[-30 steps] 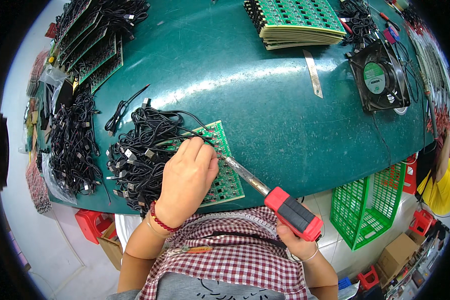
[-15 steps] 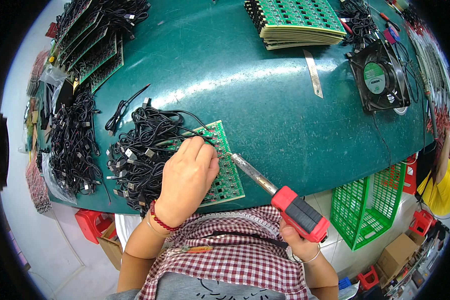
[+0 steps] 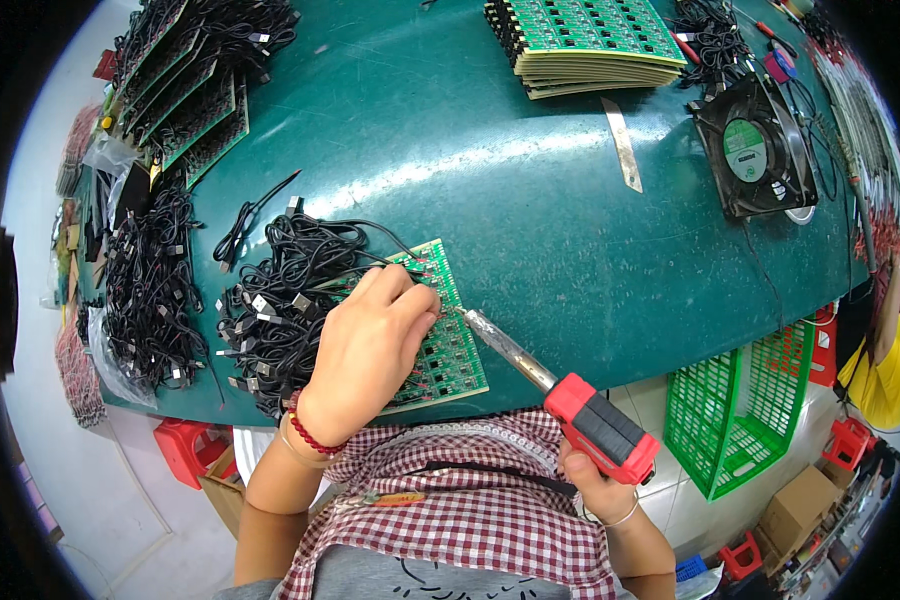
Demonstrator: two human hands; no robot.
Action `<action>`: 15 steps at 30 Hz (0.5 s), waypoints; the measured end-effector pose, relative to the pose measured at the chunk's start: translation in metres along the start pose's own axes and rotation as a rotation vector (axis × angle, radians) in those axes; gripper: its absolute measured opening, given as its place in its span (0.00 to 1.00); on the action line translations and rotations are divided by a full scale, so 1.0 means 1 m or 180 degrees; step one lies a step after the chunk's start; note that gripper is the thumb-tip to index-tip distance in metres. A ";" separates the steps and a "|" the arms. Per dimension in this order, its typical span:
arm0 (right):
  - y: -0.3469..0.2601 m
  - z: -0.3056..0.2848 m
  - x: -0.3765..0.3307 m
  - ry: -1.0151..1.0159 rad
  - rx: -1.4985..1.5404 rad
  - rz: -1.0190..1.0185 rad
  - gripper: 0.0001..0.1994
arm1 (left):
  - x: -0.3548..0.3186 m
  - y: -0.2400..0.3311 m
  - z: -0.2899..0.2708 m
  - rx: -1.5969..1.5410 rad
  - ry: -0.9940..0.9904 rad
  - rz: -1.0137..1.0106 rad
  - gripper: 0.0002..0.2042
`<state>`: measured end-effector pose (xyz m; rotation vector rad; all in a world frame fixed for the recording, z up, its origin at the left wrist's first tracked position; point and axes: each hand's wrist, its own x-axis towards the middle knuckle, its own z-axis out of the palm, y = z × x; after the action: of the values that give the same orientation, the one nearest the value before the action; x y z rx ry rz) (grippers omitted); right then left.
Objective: The person solders USB cables onto a circuit board by aligning the wire leads on the board by hand and applying heat to the joints using a soldering iron.
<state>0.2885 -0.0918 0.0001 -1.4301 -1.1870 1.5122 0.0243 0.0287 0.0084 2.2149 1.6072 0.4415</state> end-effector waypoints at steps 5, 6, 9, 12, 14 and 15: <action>-0.001 0.002 -0.001 -0.0030 -0.0048 0.0035 0.26 | 0.002 -0.002 -0.003 -0.0082 -0.0190 0.0092 0.04; 0.000 0.002 -0.003 0.0004 0.0197 0.0093 0.21 | 0.002 -0.001 -0.003 -0.0093 -0.0203 0.0063 0.04; 0.009 0.001 -0.009 0.0034 0.0497 0.0179 0.16 | 0.003 0.001 -0.002 -0.0156 -0.0184 0.0051 0.03; 0.013 0.003 -0.009 -0.0004 0.0373 0.0101 0.18 | 0.003 0.000 0.000 -0.0204 -0.0127 0.0106 0.03; 0.013 0.004 -0.009 -0.0035 0.0194 -0.0006 0.23 | 0.004 -0.001 0.001 -0.0202 -0.0100 0.0150 0.04; 0.012 0.005 -0.009 -0.0017 0.0205 0.0020 0.22 | 0.004 -0.001 0.001 -0.0211 -0.0132 0.0156 0.04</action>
<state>0.2856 -0.1043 -0.0088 -1.3891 -1.1278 1.5455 0.0247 0.0333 0.0074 2.2036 1.4984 0.4527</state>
